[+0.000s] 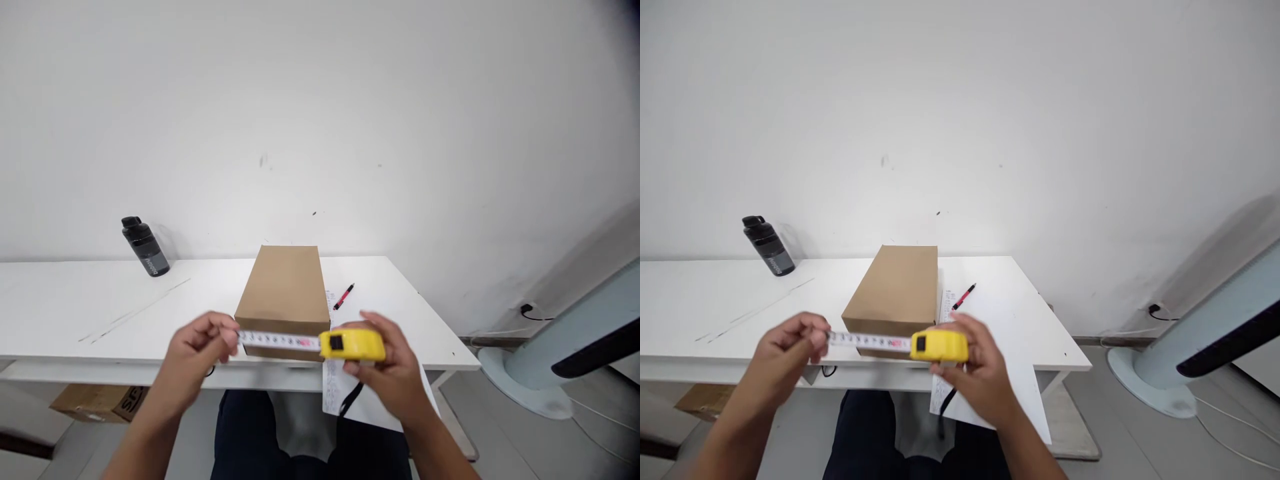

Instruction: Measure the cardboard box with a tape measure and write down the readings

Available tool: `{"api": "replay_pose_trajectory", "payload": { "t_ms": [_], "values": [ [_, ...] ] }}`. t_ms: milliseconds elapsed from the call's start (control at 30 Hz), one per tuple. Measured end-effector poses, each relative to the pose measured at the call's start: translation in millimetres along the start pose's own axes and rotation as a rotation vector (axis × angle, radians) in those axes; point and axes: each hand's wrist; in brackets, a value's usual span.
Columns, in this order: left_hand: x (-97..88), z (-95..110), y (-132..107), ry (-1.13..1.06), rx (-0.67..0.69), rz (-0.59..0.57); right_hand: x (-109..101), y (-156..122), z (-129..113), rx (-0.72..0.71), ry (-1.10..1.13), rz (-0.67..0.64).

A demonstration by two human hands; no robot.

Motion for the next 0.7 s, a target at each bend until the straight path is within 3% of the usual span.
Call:
{"api": "replay_pose_trajectory", "payload": {
  "t_ms": [100,200,367,700],
  "values": [
    [-17.4,-14,31,-0.004,-0.026,0.195,-14,19,14,0.075,0.141,0.275],
    [-21.6,-32,49,0.023,-0.139,0.175,-23,31,28,0.121,0.149,0.373],
    [-17.0,-49,57,0.025,-0.203,0.104,-26,28,40,0.197,0.117,0.389],
    [-0.8,-55,57,-0.056,-0.232,0.026,-13,30,37,0.252,0.098,0.316]
  ]
}}
Point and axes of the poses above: each hand's wrist, its own y-axis towards the middle knuckle, its own x-axis out of the palm, z = x × y, and after that the axes turned 2 degrees about x, right-handed
